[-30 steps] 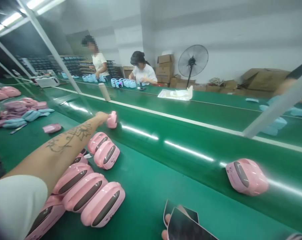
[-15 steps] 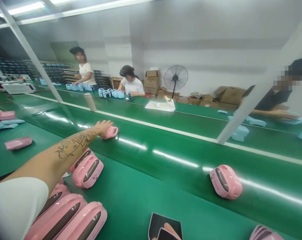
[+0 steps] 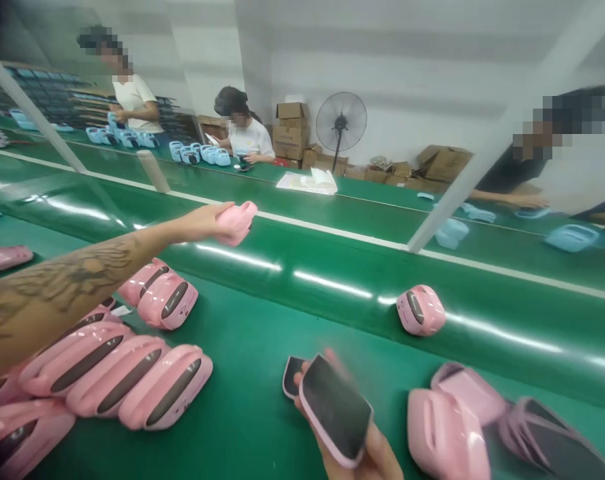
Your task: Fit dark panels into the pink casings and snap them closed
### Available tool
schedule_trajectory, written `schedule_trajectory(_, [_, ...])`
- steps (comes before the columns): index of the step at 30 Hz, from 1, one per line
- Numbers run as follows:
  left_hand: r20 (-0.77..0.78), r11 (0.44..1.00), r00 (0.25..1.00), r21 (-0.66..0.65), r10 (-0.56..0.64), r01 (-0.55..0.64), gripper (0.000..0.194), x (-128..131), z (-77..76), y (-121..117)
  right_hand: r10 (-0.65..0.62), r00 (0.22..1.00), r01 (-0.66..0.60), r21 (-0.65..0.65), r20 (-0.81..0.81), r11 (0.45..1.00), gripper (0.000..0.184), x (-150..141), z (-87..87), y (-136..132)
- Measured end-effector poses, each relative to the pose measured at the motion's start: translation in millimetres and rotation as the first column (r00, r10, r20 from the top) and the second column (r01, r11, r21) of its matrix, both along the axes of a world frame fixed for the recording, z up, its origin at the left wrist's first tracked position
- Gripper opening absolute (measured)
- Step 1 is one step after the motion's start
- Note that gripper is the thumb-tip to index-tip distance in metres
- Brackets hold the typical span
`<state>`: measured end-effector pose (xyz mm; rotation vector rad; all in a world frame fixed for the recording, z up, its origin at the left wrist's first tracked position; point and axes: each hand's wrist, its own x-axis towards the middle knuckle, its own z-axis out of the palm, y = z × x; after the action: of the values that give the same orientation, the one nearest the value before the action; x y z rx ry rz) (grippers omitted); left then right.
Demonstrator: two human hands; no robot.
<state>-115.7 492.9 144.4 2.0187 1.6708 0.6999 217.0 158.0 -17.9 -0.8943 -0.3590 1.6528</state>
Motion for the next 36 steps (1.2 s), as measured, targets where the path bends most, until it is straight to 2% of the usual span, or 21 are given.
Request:
schedule_trajectory(1, [0.05,0.996,0.995,-0.031,-0.082,0.084,0.083,13,7.0,-29,-0.03,0.999,0.031,0.041,-0.027,0.999,0.097,-3,0.1,-2])
schedule_trajectory(3, [0.301,0.941,0.905,-0.065,-0.299,0.333,0.079,38,11.5,-94,-0.112,0.993,0.116,0.146,-0.039,0.982,0.094,-11,-0.4,-3])
schedule_trajectory(4, [0.393,0.921,0.861,-0.079,-0.322,0.381,0.078,49,8.4,-129,-0.144,0.989,0.147,0.185,-0.027,0.972,0.095,-15,-1.1,-2])
schedule_trajectory(6, [0.486,0.932,0.837,-0.11,-0.252,0.345,0.08,70,-8.1,-195,-0.156,0.988,0.153,0.233,-0.005,0.96,0.095,-21,-2.5,-1])
schedule_trajectory(8, [0.58,0.959,0.804,-0.13,-0.132,0.251,0.087,88,-34.5,-248,-0.134,0.99,0.118,0.273,0.039,0.955,0.091,-25,-3.2,-2])
schedule_trajectory(9, [0.632,0.957,0.77,-0.156,-0.092,0.243,0.091,97,-49.4,-267,-0.124,0.99,0.099,0.293,0.069,0.951,0.088,-26,-3.2,-3])
schedule_trajectory(11, [0.694,0.952,0.718,-0.189,-0.043,0.24,0.097,112,-78.0,-288,-0.119,0.984,0.069,0.327,0.135,0.942,0.083,-25,-3.8,-5])
schedule_trajectory(14, [0.736,0.963,0.677,-0.174,-0.013,0.208,0.107,127,-109.5,-291,-0.13,0.963,0.041,0.345,0.238,0.938,0.081,-22,-7.6,-6])
schedule_trajectory(17, [0.768,0.971,0.64,-0.126,-0.033,0.201,0.106,136,-125.3,-282,-0.153,0.924,0.027,0.339,0.352,0.94,0.088,-18,-12.5,-3])
schedule_trajectory(22, [0.768,0.963,0.634,-0.098,-0.087,0.251,0.107,148,-136.3,-273,-0.164,0.879,0.003,0.339,0.448,0.941,0.095,-17,-7.6,6])
schedule_trajectory(26, [0.732,0.966,0.668,-0.056,-0.132,0.253,0.106,156,-144.8,-271,-0.16,0.857,-0.032,0.361,0.491,0.932,0.094,-18,1.6,10])
schedule_trajectory(29, [0.707,0.964,0.69,-0.046,-0.154,0.263,0.103,157,-151.5,-271,-0.168,0.84,-0.028,0.35,0.516,0.936,0.091,-16,1.4,11])
schedule_trajectory(31, [0.665,0.945,0.709,-0.012,-0.236,0.326,0.114,155,-155.0,-270,-0.174,0.846,-0.009,0.341,0.503,0.94,0.09,-14,-1.4,11])
schedule_trajectory(34, [0.501,0.914,0.78,0.054,-0.374,0.403,0.137,150,-158.5,-269,-0.164,0.866,0.014,0.306,0.472,0.952,0.092,-11,-4.6,9])
schedule_trajectory(36, [0.402,0.912,0.823,0.092,-0.402,0.401,0.141,148,-160.6,-268,-0.144,0.873,0.011,0.277,0.466,0.961,0.092,-10,-4.5,8])
